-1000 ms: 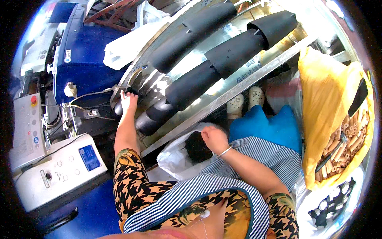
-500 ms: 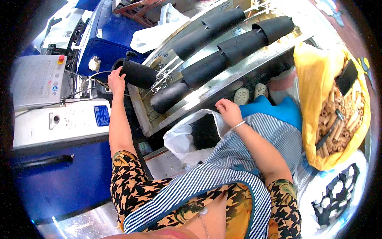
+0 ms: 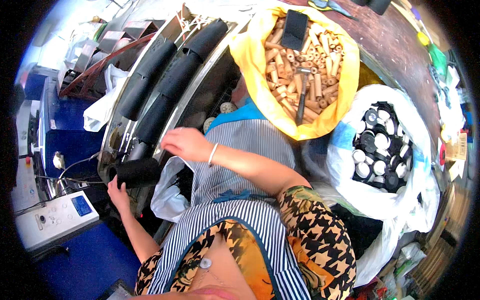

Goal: The person assembles black cone-shaped buckets by inserting a light-colored wooden handle through a side aperture, securing it with a internal black cap, and placing the finished items onto a workbench.

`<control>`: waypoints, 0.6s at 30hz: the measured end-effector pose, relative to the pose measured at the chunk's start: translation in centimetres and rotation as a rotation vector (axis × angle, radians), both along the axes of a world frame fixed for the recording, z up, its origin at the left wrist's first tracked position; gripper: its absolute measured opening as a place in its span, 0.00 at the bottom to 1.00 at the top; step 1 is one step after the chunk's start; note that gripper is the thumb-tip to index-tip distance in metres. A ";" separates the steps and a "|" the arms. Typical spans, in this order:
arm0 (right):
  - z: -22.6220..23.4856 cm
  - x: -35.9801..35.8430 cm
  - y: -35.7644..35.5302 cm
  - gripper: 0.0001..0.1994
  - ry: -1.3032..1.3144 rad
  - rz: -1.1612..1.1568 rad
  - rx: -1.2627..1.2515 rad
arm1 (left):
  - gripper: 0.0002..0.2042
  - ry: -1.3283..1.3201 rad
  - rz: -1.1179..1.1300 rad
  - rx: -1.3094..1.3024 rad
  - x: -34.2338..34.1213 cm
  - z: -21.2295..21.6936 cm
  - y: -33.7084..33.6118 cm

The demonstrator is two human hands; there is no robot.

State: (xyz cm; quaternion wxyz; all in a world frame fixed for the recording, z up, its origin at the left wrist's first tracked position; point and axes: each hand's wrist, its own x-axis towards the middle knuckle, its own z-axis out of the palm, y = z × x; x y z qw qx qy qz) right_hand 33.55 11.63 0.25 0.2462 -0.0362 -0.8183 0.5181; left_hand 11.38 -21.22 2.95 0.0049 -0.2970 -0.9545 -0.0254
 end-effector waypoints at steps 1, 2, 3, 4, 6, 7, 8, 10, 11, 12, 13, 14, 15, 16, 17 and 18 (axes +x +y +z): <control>0.2 1.5 2.2 0.05 0.002 -0.102 0.120 | 0.25 0.038 -0.004 0.057 1.0 -1.4 0.1; 0.4 2.6 4.4 0.04 0.010 -0.209 0.231 | 0.25 0.036 -0.008 0.037 1.0 -1.2 0.4; 0.8 4.0 6.9 0.05 0.016 -0.309 0.338 | 0.25 0.036 -0.004 0.018 1.2 -0.8 0.5; 1.0 5.5 9.8 0.06 0.019 -0.406 0.450 | 0.25 0.031 0.003 0.004 1.4 -0.6 0.9; 1.9 8.5 15.4 0.11 -0.048 -0.619 0.470 | 0.24 0.029 -0.033 0.015 0.7 -0.6 0.9; 1.5 10.0 17.8 0.10 -0.207 -0.796 0.033 | 0.23 0.030 -0.056 0.019 0.3 -0.4 1.1; 0.7 12.0 21.5 0.10 -0.169 -0.940 0.323 | 0.22 0.066 -0.075 0.026 0.2 -0.2 1.4; -1.4 15.6 27.4 0.10 -0.087 -1.046 0.123 | 0.21 0.120 -0.130 0.066 -0.1 0.0 2.7; -1.1 16.4 28.7 0.10 -0.140 -1.098 0.098 | 0.20 0.165 -0.102 0.051 0.2 -0.4 2.3; -1.5 17.7 30.9 0.10 -0.150 -1.140 0.154 | 0.18 0.204 -0.114 0.054 0.3 -0.6 2.8; -0.3 17.7 32.0 0.11 -0.214 -1.150 0.223 | 0.17 0.206 -0.092 0.067 0.6 -0.6 1.8; 0.9 18.0 33.2 0.11 -0.277 -1.167 0.293 | 0.15 0.208 -0.078 0.081 0.5 -0.7 1.4; 0.4 19.5 36.4 0.12 -0.316 -1.223 0.359 | 0.14 0.207 -0.077 0.099 0.1 -0.8 1.9; 0.4 20.5 39.6 0.12 -0.382 -1.209 0.309 | 0.13 0.208 -0.070 0.106 -0.2 -0.8 2.4; 0.6 20.9 42.1 0.12 -0.432 -1.240 0.346 | 0.13 0.196 -0.058 0.134 -0.5 -1.1 2.6; 0.8 21.4 44.4 0.13 -0.483 -1.281 0.382 | 0.12 0.164 -0.034 0.128 -0.8 -0.9 3.5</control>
